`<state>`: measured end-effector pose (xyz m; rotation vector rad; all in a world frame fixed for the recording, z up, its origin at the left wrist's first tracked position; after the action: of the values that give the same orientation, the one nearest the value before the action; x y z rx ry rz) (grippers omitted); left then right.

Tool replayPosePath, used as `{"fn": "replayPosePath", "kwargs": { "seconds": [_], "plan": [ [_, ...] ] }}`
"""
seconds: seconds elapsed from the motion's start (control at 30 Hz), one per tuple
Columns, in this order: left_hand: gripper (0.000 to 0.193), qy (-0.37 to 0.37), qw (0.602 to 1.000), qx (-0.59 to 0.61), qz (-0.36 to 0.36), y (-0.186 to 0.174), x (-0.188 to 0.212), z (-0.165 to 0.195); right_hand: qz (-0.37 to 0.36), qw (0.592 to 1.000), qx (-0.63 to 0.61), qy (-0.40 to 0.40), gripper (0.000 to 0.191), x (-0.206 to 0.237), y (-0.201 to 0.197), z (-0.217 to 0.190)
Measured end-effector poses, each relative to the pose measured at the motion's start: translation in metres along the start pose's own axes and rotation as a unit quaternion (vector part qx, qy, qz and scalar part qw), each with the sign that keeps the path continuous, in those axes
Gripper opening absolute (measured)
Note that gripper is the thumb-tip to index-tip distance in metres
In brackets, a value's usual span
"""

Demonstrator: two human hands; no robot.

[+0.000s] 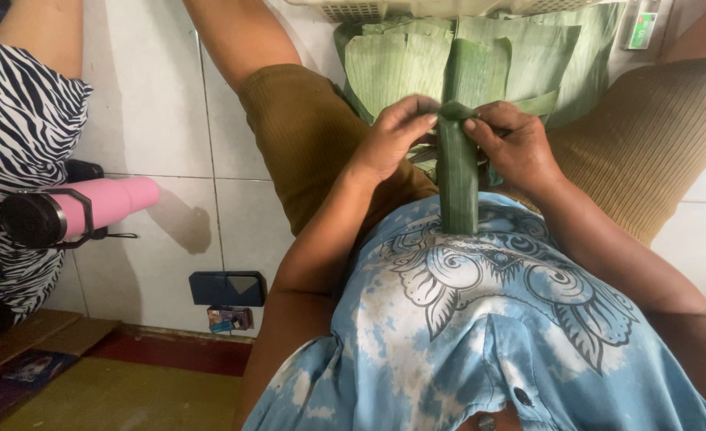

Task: The person sits on the floor folding banana leaf pieces into small cylindrical leaf containers, pressing and creasing the leaf by hand, occasionally trimming with scissors, and placing finished leaf rolls into a plastic basket.

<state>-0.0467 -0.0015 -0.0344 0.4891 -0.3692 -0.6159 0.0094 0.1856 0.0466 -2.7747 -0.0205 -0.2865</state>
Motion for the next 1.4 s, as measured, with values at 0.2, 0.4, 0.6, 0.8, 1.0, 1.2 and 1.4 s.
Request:
{"fn": "replayPosePath", "kwargs": {
  "seconds": [0.2, 0.4, 0.6, 0.8, 1.0, 1.2, 1.4],
  "plan": [
    [0.02, -0.085, 0.992, 0.094, -0.008, -0.005, 0.005, -0.03, -0.02, 0.998, -0.048, 0.032, 0.022, 0.002, 0.001, 0.022],
    [0.014, -0.007, 0.997, 0.014, 0.069, 0.018, 0.003, -0.021, -0.011, 1.0, -0.021, 0.02, 0.021, 0.003, 0.003, 0.016],
    [0.013, 0.131, 0.931, -0.306, 0.147, 0.044, 0.025, 0.017, 0.011, 0.997, 0.077, 0.006, 0.024, 0.003, -0.001, 0.005],
    [0.022, 0.125, 0.934, -0.299, 0.151, 0.042, 0.012, -0.001, -0.013, 0.999, 0.025, 0.04, 0.025, -0.007, -0.002, 0.02],
    [0.04, -0.126, 0.967, 0.219, 0.032, 0.044, 0.006, -0.03, 0.054, 0.99, -0.12, 0.047, 0.017, -0.009, 0.006, 0.036],
    [0.052, -0.114, 0.99, 0.078, -0.015, 0.032, -0.001, -0.011, 0.039, 0.97, -0.214, 0.11, 0.016, -0.012, 0.005, 0.047],
    [0.04, 0.002, 0.996, -0.085, -0.041, 0.02, 0.009, 0.005, -0.069, 0.928, -0.333, 0.153, 0.027, 0.02, 0.011, 0.058]
  ]
}}
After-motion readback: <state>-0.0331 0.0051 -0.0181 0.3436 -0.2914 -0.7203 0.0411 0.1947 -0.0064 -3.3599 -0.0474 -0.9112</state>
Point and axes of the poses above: each hand's wrist, its own x-axis away from the middle knuckle, its own y-axis out of the palm, z = x × y, the point moved 4 cm from there along -x, towards the middle knuckle, and after that the axes turned 2 degrees about -y, right-handed, at the moved point
